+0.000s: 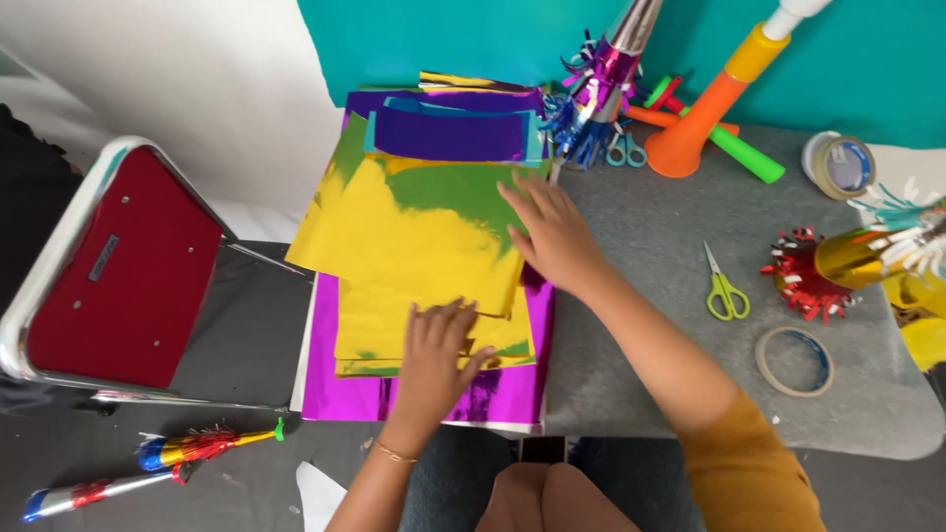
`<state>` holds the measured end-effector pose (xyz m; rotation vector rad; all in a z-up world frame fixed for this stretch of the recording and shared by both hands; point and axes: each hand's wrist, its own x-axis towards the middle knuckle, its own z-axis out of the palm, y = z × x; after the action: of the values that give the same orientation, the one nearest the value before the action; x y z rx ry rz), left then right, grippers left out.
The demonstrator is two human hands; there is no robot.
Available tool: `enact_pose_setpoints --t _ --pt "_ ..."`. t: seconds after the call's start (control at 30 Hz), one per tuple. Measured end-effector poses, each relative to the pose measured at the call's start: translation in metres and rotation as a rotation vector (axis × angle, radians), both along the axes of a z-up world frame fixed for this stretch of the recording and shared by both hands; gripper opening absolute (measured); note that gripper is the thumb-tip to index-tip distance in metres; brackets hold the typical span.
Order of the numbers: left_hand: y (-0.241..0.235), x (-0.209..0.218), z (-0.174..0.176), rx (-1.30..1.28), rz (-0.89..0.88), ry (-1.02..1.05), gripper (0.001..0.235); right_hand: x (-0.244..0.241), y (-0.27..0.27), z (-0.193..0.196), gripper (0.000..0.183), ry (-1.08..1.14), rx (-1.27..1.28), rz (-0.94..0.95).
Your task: Organizing and preparing colorful foil sheets by folding, cutting them with scissors, and stacking them on a table alongside party supplies.
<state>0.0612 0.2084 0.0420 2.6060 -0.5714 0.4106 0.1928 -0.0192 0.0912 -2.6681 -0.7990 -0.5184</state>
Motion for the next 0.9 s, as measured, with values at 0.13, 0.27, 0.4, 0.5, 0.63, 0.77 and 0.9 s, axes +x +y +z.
enact_pose_setpoints --t 0.13,0.27,0.4,0.5,0.63,0.77,0.9 --pt "0.007 0.003 0.010 0.066 0.092 -0.083 0.068 -0.110 -0.036 -0.017 0.059 0.094 0.107 0.031" --pt "-0.001 -0.004 0.013 0.065 0.104 -0.065 0.067 -0.206 -0.056 -0.036 0.051 0.246 0.344 -0.171" --pt "-0.016 -0.039 0.012 -0.096 -0.056 -0.044 0.063 -0.246 -0.086 -0.069 0.040 0.245 0.319 -0.329" --pt "-0.041 -0.070 0.008 -0.100 -0.163 0.054 0.078 -0.245 -0.086 -0.074 0.042 0.159 0.327 -0.285" --pt "-0.049 -0.088 0.003 0.055 -0.140 0.066 0.125 -0.232 -0.040 -0.073 0.032 0.150 0.305 -0.104" --pt "-0.035 -0.071 -0.001 -0.059 -0.039 -0.009 0.072 -0.209 0.000 -0.077 0.039 0.149 0.332 0.047" --pt "0.013 -0.030 -0.094 -0.070 0.126 0.109 0.042 -0.198 0.010 -0.058 0.040 0.221 0.451 0.096"
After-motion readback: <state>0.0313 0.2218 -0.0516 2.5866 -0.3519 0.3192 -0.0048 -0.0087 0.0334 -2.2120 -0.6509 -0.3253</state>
